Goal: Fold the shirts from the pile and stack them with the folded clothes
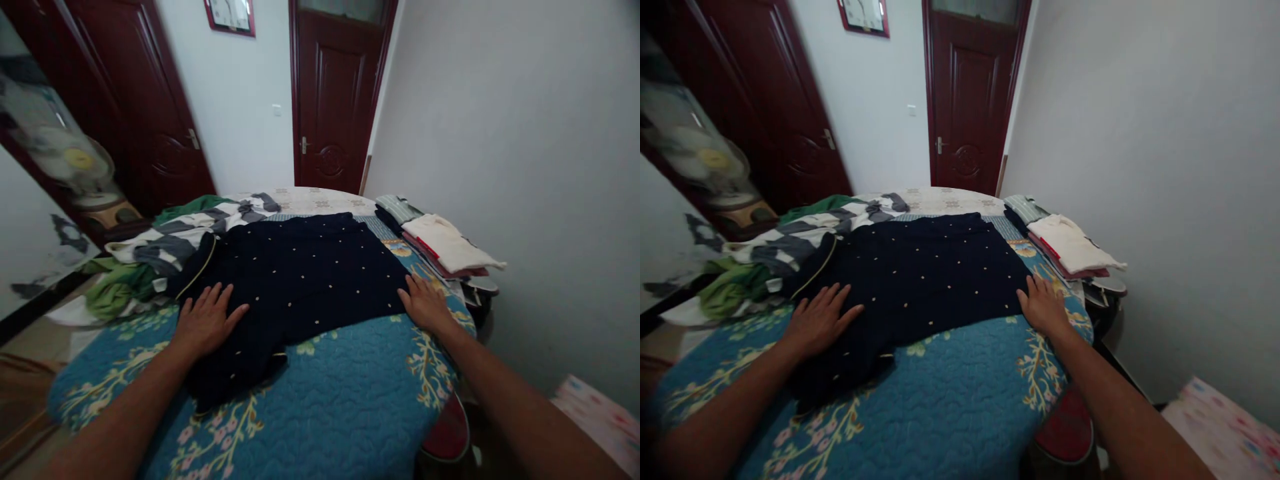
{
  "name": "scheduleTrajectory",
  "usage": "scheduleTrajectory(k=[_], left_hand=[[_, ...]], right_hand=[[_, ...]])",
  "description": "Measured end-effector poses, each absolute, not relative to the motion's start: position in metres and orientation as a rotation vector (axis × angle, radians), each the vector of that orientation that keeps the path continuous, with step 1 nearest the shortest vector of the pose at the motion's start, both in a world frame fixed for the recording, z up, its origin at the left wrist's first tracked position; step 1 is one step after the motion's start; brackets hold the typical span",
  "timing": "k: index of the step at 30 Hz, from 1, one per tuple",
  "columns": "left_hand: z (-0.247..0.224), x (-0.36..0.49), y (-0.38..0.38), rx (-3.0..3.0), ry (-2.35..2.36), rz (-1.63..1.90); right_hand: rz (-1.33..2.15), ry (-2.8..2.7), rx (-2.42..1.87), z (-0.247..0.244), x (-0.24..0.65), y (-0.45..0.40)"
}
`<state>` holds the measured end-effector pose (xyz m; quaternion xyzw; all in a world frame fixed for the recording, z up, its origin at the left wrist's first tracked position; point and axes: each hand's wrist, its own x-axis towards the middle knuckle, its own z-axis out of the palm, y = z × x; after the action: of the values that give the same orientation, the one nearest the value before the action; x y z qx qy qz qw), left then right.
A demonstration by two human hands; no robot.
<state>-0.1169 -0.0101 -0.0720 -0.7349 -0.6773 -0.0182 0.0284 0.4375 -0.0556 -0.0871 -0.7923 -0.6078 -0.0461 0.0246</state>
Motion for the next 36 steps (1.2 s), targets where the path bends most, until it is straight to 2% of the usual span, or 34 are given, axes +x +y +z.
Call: scheduleTrajectory(k=[3, 8, 14, 18, 24, 30, 33, 36], left_hand=[[-0.053, -0.112, -0.002, -2.259, -2.115, 0.003], [-0.029, -0.08, 0.029, -2.433, -1.817, -0.175], [-0.047, -0.02, 0.062, -2.954, -1.32, -0.024], [-0.061, -0.02, 0.099, -2.805, -1.574, -0.073], [-0.063, -0.071, 0.168, -2.549, -1.948, -0.011], [-0.064, -0.079, 0.191, -2.354, -2.146, -0.061], [-0.059, -0.07, 0.187, -2.269, -2.155, -0.094], [-0.049, -0.046, 0.172, -2.285, -1.923, -0.256]], right_hand=[[-0.169, -1.902, -2.436, -0.09, 0.438, -0.054], [-0.221, -1.909, -2.429, -0.093, 0.439, -0.054], [-0.249, -1.906, -2.402, -0.098, 0.441, -0.054], [-0.297, -1.914, -2.358, -0.105, 0.445, -0.054], [-0.326, -1.924, -2.343, -0.111, 0.45, -0.056], [-0.327, -1.913, -2.361, -0.107, 0.445, -0.057], [-0.315, -1.9, -2.383, -0.102, 0.44, -0.057], [-0.303, -1.886, -2.384, -0.099, 0.436, -0.057]])
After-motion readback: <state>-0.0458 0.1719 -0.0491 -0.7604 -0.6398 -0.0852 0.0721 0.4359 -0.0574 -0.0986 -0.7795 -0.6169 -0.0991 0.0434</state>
